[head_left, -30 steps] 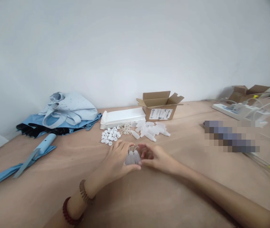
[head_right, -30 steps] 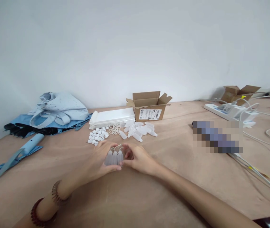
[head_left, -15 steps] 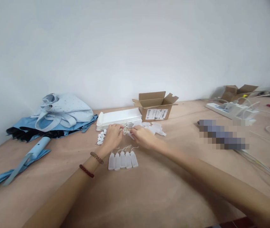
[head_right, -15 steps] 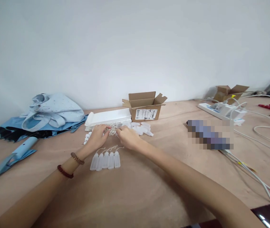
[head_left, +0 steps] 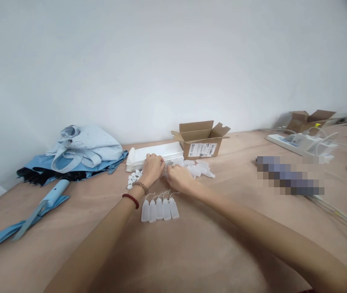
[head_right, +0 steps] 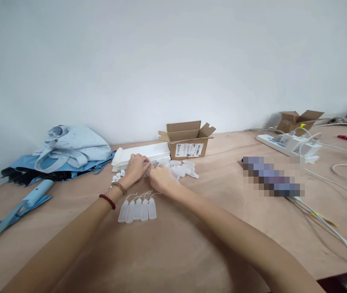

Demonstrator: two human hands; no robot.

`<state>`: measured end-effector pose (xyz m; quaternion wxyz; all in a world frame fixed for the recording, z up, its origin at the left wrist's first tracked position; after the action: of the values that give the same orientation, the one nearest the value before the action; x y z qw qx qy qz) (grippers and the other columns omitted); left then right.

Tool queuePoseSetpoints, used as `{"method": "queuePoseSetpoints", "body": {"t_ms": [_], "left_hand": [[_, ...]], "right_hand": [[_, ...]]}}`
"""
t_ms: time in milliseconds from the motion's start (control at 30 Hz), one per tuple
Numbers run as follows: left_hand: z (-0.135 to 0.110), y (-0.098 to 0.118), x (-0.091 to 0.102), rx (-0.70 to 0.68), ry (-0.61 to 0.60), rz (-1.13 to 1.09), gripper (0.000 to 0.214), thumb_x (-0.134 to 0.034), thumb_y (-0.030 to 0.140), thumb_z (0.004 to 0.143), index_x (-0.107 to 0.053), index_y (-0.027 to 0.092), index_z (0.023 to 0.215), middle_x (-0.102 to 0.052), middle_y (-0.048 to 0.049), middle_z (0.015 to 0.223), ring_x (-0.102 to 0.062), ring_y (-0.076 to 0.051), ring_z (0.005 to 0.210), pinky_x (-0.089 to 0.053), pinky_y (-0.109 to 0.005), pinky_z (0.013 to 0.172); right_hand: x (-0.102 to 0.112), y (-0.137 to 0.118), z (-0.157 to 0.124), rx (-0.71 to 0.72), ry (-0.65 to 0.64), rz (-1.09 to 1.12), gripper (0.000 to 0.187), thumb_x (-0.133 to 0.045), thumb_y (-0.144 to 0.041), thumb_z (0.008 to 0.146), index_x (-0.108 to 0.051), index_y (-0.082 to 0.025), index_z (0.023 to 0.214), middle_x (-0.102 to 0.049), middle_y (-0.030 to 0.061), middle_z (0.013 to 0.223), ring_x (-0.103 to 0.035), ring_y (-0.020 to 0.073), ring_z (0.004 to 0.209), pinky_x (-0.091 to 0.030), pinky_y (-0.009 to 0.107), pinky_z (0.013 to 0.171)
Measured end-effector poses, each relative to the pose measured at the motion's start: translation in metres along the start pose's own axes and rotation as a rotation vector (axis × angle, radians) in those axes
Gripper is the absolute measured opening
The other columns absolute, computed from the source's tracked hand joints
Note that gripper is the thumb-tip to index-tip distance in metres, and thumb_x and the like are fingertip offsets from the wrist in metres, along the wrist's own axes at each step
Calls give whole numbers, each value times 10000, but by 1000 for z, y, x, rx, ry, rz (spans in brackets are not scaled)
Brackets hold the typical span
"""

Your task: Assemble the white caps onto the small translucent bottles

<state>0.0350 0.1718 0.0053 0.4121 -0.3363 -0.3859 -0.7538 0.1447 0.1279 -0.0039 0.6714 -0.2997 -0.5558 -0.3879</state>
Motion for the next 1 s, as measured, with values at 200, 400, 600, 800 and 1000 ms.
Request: {"method": "queuePoseSetpoints", "body": {"t_ms": [200, 400, 600, 800, 1000], "left_hand": [[2, 1, 12, 78, 82, -188, 164, -547, 214, 789, -703, 164, 780, -705, -84, 847, -587, -223, 827, -432, -379, 835], [-8, 7, 46, 110, 108, -400, 265, -569, 361, 814, -709, 154, 902, -729, -68, 930, -627, -187, 786, -479, -288, 696], [-61, 24, 62, -82, 64, -405, 135, -603, 283, 811, -714, 206, 816, -732, -40, 837, -617, -204, 804, -476, -332, 725], [-102, 38, 59, -243, 75, -330, 151, -538, 247, 886, -686, 217, 884, -710, -45, 881, -583, -204, 860, -468, -376, 789], [-107, 45, 62, -238, 58, -364, 154, -519, 232, 899, -672, 220, 890, -698, -32, 866, -570, -197, 853, -458, -369, 789]], "right_hand": [[12, 3, -24, 27, 30, 30, 210, -432, -153, 890, -572, -87, 1031, -639, 187, 1004, -570, 280, 975, -457, 341, 775], [21, 21, -55, 0, 151, 138, 204, -459, -202, 904, -561, -96, 1044, -602, 157, 1040, -543, 268, 992, -455, 342, 777], [13, 26, -85, -23, 298, 343, 188, -460, -256, 920, -547, -148, 1046, -596, 119, 1038, -567, 224, 917, -464, 337, 777], [16, 0, -94, 147, 327, 518, 216, -451, -239, 930, -519, -160, 1119, -589, 112, 1049, -567, 217, 957, -479, 347, 816], [19, -7, -94, 175, 367, 608, 229, -424, -188, 936, -505, -174, 1149, -578, 112, 1046, -572, 207, 946, -493, 344, 814]]}}
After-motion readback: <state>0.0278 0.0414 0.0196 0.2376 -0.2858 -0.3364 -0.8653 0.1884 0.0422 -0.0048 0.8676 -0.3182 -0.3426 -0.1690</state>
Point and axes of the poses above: each hand's wrist, its own z-axis towards the middle knuckle, its own x-axis out of the back of the hand, y = z × x, the point moved 4 cm from there along z, towards the middle knuckle
